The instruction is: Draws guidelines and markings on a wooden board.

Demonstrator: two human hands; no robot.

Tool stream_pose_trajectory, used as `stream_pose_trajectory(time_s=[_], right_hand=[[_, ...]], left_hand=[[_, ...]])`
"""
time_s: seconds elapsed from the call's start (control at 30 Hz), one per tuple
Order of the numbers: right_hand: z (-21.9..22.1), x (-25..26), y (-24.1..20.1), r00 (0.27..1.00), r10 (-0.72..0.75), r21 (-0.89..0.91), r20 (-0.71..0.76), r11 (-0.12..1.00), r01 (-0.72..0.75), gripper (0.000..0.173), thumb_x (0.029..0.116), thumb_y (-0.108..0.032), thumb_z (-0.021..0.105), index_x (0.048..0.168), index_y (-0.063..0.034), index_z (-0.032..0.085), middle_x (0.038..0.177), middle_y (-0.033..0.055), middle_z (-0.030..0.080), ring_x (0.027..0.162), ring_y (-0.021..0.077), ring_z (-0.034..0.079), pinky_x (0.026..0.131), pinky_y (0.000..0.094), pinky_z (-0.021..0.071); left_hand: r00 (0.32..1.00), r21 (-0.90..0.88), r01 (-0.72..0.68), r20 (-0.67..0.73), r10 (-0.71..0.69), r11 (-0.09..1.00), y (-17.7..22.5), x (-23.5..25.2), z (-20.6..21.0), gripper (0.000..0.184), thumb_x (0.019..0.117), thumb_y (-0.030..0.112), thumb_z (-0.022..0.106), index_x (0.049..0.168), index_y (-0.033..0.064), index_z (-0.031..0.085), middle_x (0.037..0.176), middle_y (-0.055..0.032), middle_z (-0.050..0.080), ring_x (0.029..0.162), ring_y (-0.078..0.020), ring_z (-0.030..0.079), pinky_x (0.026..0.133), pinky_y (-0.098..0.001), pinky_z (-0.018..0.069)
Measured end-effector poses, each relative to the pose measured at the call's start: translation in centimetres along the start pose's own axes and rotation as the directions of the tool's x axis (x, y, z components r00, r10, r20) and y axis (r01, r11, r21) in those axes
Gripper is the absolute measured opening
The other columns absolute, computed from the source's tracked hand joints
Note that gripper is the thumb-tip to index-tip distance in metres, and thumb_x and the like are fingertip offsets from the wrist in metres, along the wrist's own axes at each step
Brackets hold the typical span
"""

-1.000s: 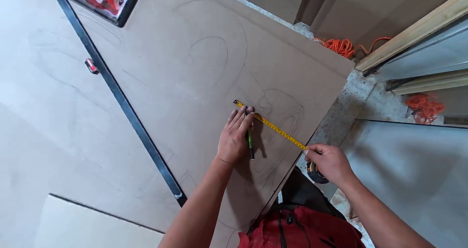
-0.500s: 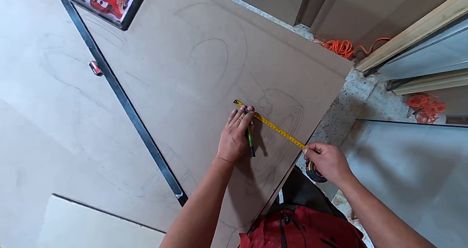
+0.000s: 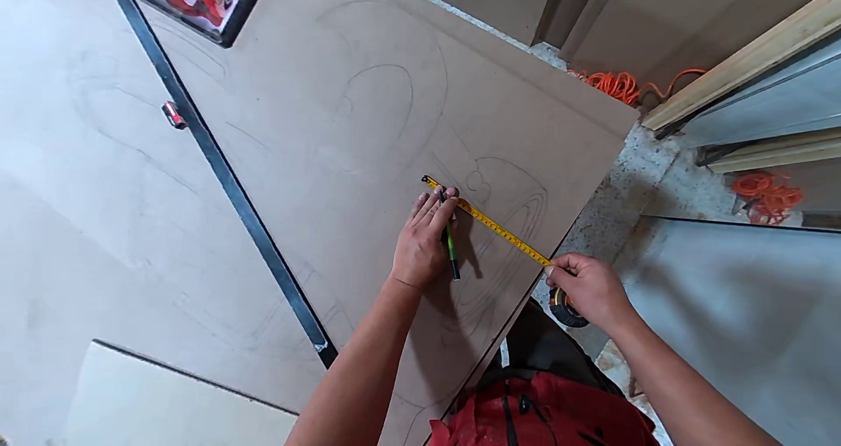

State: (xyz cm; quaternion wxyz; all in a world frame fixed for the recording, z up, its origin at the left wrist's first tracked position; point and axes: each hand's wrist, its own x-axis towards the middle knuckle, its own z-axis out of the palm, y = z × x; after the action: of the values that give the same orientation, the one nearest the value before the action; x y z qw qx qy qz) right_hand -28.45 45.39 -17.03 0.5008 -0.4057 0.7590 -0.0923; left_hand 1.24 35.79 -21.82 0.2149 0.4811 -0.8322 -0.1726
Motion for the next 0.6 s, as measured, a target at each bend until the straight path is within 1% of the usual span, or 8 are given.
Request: stream_pose_trajectory(time_s=[0.1,0.2,0.27,0.33,0.37,0.43,0.5,0.6], right_hand=[[0.0,-0.1,-0.1,1.000,0.002,-0.017,-0.004,1.000,-0.002,0.012,0.1004,-0.025,0.069,0.094,-0.0189,0.076,0.080,-0.0079,0.075,0.070,0.0080,0.069,0.066,0.0362,0.0583],[0.0,0.0,0.0,1.000,-0.010,-0.002,-0.009,1.000,0.010,0.012,0.1003,-0.024,0.069,0.093,-0.0192,0.076,0.079,-0.0080,0.075,0.070,0.0076,0.070,0.066,0.0355,0.0594],[-0.1,-0.2,0.0,1.000,-0.001,0.002,0.001,1.000,0.001,0.011,0.1005,-0.024,0.069,0.094,-0.0192,0.076,0.080,-0.0073,0.075,0.071,0.0084,0.070,0.067,0.0369,0.0592],[0.0,-0.1,-0.1,1.000,-0.001,0.005,0.002,1.000,0.001,0.011,0.1005,-0.024,0.069,0.093,-0.0196,0.076,0.080,-0.0078,0.076,0.071,0.0083,0.071,0.067,0.0368,0.0598],[0.0,-0.1,-0.1,1.000,0.000,0.007,0.000,1.000,0.000,0.011,0.1004,-0.024,0.069,0.093,-0.0194,0.076,0.080,-0.0079,0.075,0.071,0.0085,0.070,0.067,0.0368,0.0597],[0.0,0.0,-0.1,1.000,0.005,0.011,0.000,1.000,-0.005,0.011,0.1004,-0.023,0.069,0.093,-0.0190,0.076,0.079,-0.0076,0.075,0.070,0.0086,0.070,0.066,0.0364,0.0593],[-0.1,0.0,-0.2,1.000,0.009,0.011,0.002,1.000,-0.009,0.011,0.1002,-0.023,0.070,0.092,-0.0191,0.076,0.079,-0.0077,0.075,0.070,0.0084,0.070,0.065,0.0361,0.0593],[-0.2,0.1,-0.3,1.000,0.025,0.014,0.011,1.000,-0.025,0.011,0.1003,-0.022,0.069,0.093,-0.0193,0.076,0.078,-0.0076,0.075,0.069,0.0084,0.070,0.065,0.0356,0.0591]], left_hand=[[0.999,-0.052,0.039,-0.006,-0.039,0.998,0.3,0.2,-0.4,0.036,0.1060,0.016,0.053,0.139,0.0079,0.063,0.149,-0.0059,0.059,0.146,-0.0212,0.047,0.126,-0.0432,0.0330],[0.989,-0.185,0.147,0.031,-0.144,0.972,1.0,1.4,-2.3,0.038,0.1066,0.016,0.053,0.144,0.0125,0.061,0.141,-0.0037,0.065,0.136,-0.0178,0.058,0.119,-0.0421,0.0436],[0.982,-0.297,0.188,0.068,-0.175,0.936,1.4,2.5,-3.8,0.037,0.1081,0.025,0.053,0.142,0.0142,0.063,0.126,-0.0026,0.072,0.113,-0.0126,0.069,0.100,-0.0377,0.0572],[0.967,-0.412,0.248,0.154,-0.201,0.877,1.6,4.1,-4.8,0.033,0.1057,0.034,0.058,0.128,0.0141,0.072,0.109,-0.0006,0.076,0.093,-0.0078,0.072,0.085,-0.0338,0.0618],[0.956,-0.437,0.276,0.218,-0.196,0.856,1.6,5.0,-5.0,0.029,0.1036,0.034,0.061,0.117,0.0136,0.076,0.100,0.0009,0.077,0.085,-0.0058,0.072,0.079,-0.0322,0.0616],[0.907,-0.444,0.348,0.381,-0.178,0.825,1.3,6.5,-4.9,0.022,0.1003,0.031,0.065,0.107,0.0145,0.079,0.089,0.0033,0.076,0.076,-0.0046,0.070,0.073,-0.0314,0.0604],[0.856,-0.422,0.394,0.493,-0.158,0.816,1.0,7.7,-4.5,0.015,0.0953,0.024,0.068,0.103,0.0153,0.078,0.086,0.0035,0.075,0.075,-0.0056,0.069,0.071,-0.0332,0.0597],[0.811,-0.381,0.441,0.558,-0.178,0.813,0.6,8.6,-4.2,0.013,0.0887,0.021,0.069,0.099,0.0168,0.076,0.082,0.0036,0.073,0.070,-0.0072,0.067,0.065,-0.0360,0.0573]])
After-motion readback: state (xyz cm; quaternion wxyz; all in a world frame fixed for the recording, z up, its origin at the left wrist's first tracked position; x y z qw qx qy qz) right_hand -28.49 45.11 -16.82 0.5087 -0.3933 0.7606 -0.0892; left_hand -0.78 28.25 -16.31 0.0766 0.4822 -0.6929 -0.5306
